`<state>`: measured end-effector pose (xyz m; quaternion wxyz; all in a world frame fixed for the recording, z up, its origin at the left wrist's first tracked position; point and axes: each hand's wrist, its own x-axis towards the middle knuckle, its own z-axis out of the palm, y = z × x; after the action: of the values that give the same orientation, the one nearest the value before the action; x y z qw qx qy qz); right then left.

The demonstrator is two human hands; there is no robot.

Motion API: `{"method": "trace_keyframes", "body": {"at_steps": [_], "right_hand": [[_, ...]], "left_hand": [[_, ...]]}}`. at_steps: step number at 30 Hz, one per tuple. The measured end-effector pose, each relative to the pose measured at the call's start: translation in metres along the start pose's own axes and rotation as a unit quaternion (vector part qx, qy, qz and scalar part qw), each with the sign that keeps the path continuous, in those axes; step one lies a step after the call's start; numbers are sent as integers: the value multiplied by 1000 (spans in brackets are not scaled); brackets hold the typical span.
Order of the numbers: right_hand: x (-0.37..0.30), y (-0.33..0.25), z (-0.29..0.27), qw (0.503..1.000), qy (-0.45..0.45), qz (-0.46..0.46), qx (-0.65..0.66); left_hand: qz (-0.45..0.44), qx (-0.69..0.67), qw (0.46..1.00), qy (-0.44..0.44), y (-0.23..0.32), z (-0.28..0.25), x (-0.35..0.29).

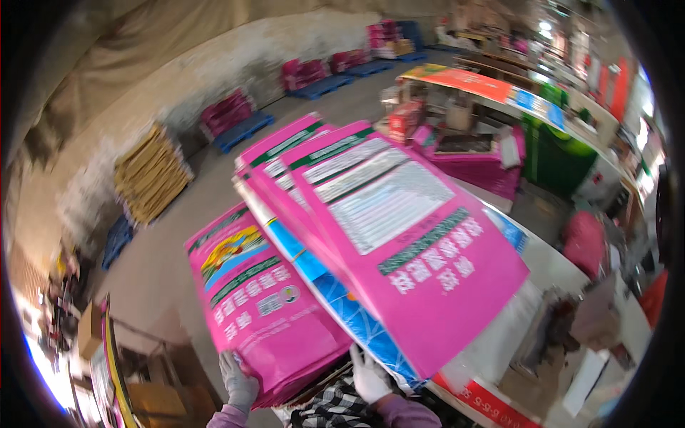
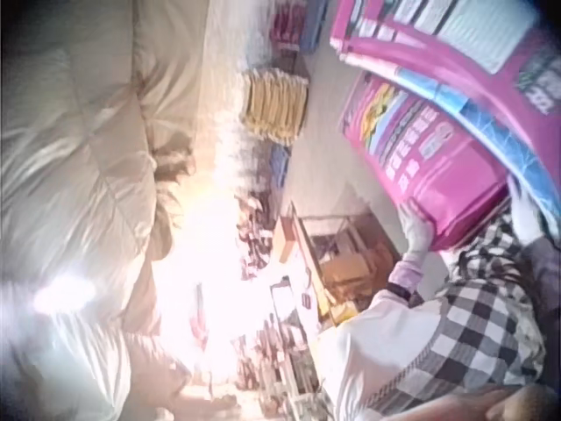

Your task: Using an industrial sewing machine to seal or finish large pink plastic product bags.

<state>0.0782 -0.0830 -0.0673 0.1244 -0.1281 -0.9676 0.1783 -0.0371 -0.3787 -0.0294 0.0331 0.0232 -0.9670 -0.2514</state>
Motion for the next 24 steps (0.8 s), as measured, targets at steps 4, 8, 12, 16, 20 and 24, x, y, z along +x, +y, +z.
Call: {"method": "trace_keyframes", "body": {"at_steps": [4, 8, 12, 16, 20, 24], "right_hand": [[-24, -2, -41, 930, -220, -17, 294], [-67, -2, -28, 937, 14, -48, 347], [-104, 75, -184, 979, 8, 71, 189], [-133, 156, -187, 824, 368, 318, 291], [-72, 131, -200, 937, 92, 284, 180], [-66, 122, -189, 841, 221, 320, 376]], "left_hand": [[590, -65, 789, -157, 254, 14, -27], [678, -114, 682, -250, 377, 109, -132], [552, -169, 670, -466, 374, 185, -96], [301, -324, 655, -613, 373, 148, -101], [391, -318, 658, -560, 379, 123, -111], [341, -362, 689, -527, 384, 120, -89]]}}
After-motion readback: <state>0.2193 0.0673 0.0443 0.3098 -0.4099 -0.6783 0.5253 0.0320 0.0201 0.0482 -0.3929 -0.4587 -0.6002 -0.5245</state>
